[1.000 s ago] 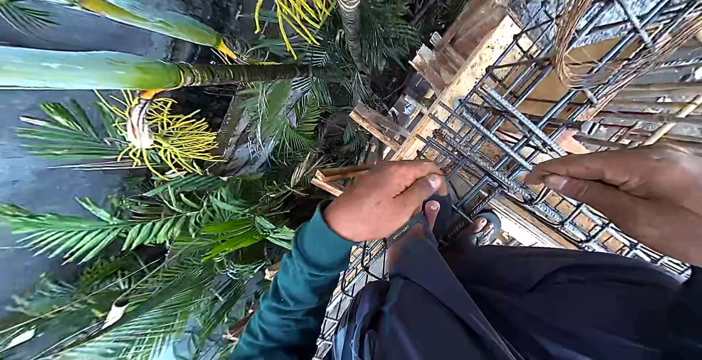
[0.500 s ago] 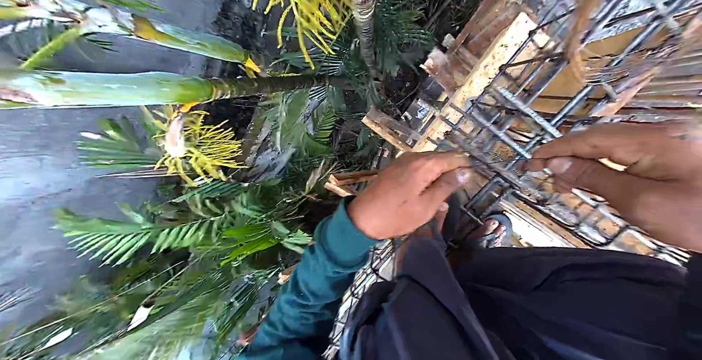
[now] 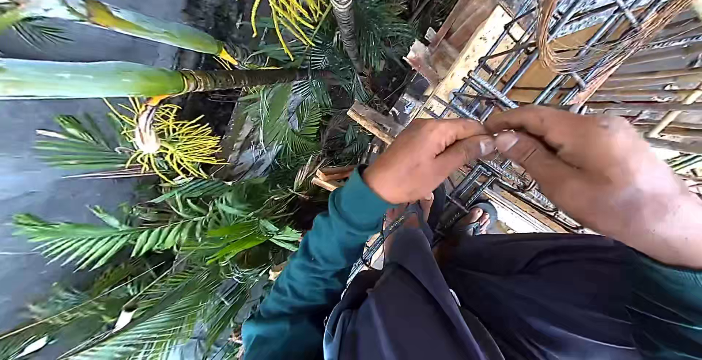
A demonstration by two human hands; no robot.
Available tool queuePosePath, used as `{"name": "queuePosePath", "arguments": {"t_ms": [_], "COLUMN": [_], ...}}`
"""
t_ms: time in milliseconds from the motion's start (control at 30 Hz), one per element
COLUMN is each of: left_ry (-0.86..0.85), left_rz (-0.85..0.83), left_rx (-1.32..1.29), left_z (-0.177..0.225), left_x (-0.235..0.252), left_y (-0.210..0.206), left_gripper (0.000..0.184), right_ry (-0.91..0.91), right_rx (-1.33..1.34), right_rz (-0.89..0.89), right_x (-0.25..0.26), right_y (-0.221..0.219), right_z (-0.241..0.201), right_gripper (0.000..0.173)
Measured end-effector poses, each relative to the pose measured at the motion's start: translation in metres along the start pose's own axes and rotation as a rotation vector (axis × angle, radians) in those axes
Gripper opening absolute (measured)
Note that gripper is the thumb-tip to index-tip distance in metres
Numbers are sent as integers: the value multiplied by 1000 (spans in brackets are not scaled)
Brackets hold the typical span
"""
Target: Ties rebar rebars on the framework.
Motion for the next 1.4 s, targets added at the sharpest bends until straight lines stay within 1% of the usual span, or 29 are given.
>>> {"name": "queuePosePath", "arguments": {"t_ms": [67, 133, 200, 267, 333, 400, 467, 533, 600, 633, 700, 767, 900, 967, 1033, 1067, 1100, 1133, 1167, 1200, 1233, 1267, 1300, 1333, 1400], "left_ry": [25, 43, 115, 255, 388, 462, 496, 554, 614, 632, 598, 562, 422, 280, 118, 68, 32, 4, -23, -48, -62, -67, -66, -69, -86], "left_rz": [44, 126, 266, 447, 601, 710, 763, 770, 733, 724, 731, 721, 656, 629, 550, 520, 496, 484, 478, 477, 492, 523, 568, 614, 684], "left_rx": [-111, -243, -475, -716, -906, -994, -1009, -1056, -1123, -1129, -1138, -1155, -1225, -1345, -1453, -1469, -1481, -1495, -1512, -1519, -1503, -1458, -1388, -1307, -1198], "left_z": [-16, -34, -47, -60, -72, -78, -81, -78, -76, -76, -76, -74, -68, -67, -66, -65, -63, -60, -58, -56, -54, -52, -49, -47, -42], "left_x": [-4, -8, -8, -4, 2, 6, 7, 5, 4, 4, 6, 10, 12, 13, 13, 14, 13, 13, 12, 12, 13, 14, 16, 16, 13], "left_y": [4, 4, -6, -15, -18, -19, -17, -14, -14, -16, -19, -25, -22, -19, -19, -19, -18, -17, -15, -15, -16, -19, -21, -23, -22], "left_gripper": [32, 35, 39, 42, 46, 49, 48, 44, 32, 23, 11, 10, 21, 27, 31, 32, 32, 34, 34, 34, 33, 32, 31, 30, 31], "right_ry": [-48, -88, -148, -212, -289, -331, -331, -308, -307, -310, -316, -316, -260, -197, -168, -180, -195, -211, -213, -207, -202, -201, -217, -219, -188], "right_rx": [87, 176, 250, 359, 466, 542, 520, 389, 298, 280, 268, 248, 261, 219, 178, 214, 273, 346, 417, 477, 527, 540, 519, 477, 458], "right_rz": [108, 228, 291, 207, 28, -135, -202, -229, -263, -292, -362, -401, -241, -195, -187, -171, -142, -117, -121, -161, -223, -276, -306, -300, -195], "right_x": [-11, -19, -13, -6, -4, -3, -2, 0, 0, 0, 0, -2, -3, -1, 1, 3, 4, 5, 6, 7, 8, 6, 5, 4, 6], "right_y": [16, 26, 14, -17, -50, -74, -86, -89, -91, -93, -100, -108, -107, -105, -100, -93, -85, -77, -71, -71, -79, -91, -105, -115, -123], "right_z": [24, 43, 32, 23, 24, 26, 25, 22, 22, 21, 18, 14, 19, 23, 25, 26, 29, 31, 33, 31, 28, 24, 19, 14, 10], "right_gripper": [26, 23, 23, 25, 27, 25, 23, 22, 23, 22, 21, 21, 24, 26, 24, 21, 24, 36, 56, 81, 103, 115, 114, 102, 51]}}
Point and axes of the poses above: each hand's wrist, its own x-axis towards the middle knuckle, its own y-axis out of the back of the hand, z = x × y, the point moved 4 cm from there along x, towards the middle knuckle, and after that the axes turned 3 degrees about -z, right-handed, at the moved point
